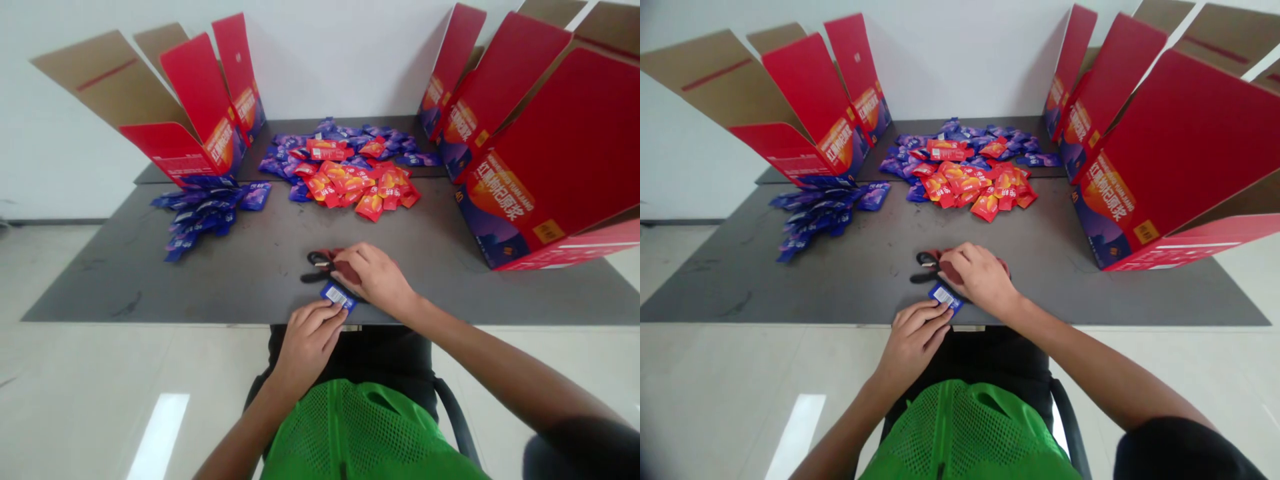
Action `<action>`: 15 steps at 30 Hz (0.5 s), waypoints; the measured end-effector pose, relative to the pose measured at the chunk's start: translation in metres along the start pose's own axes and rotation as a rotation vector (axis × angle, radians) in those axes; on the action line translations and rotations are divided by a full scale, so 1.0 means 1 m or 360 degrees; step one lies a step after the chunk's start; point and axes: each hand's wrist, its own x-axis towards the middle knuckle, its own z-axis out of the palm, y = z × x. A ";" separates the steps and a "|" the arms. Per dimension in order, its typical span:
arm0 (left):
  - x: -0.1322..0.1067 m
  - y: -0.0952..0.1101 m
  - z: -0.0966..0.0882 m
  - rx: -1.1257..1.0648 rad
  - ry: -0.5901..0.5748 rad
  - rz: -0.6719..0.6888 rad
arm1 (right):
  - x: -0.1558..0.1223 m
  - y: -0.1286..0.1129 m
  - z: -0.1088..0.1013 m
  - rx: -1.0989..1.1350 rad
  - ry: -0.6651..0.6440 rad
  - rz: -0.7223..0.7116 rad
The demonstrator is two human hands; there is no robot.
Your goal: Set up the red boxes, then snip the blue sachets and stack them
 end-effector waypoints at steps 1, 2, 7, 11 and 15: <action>0.000 0.000 0.000 -0.0008 0.0007 0.0006 | 0.005 0.013 -0.004 -0.0071 0.0014 0.0066; 0.000 0.000 0.000 -0.0010 0.0013 0.0004 | 0.010 0.023 -0.010 -0.0136 0.0032 0.0116; 0.001 0.000 0.001 -0.0016 0.0041 0.0001 | 0.011 0.005 -0.026 0.0011 0.0208 0.0056; 0.002 0.001 0.000 -0.0004 0.0036 -0.0037 | -0.004 -0.031 -0.007 0.0107 -0.0005 -0.0175; 0.002 0.000 0.000 -0.0032 0.0049 -0.0011 | 0.000 0.006 -0.001 -0.0049 0.0003 0.0015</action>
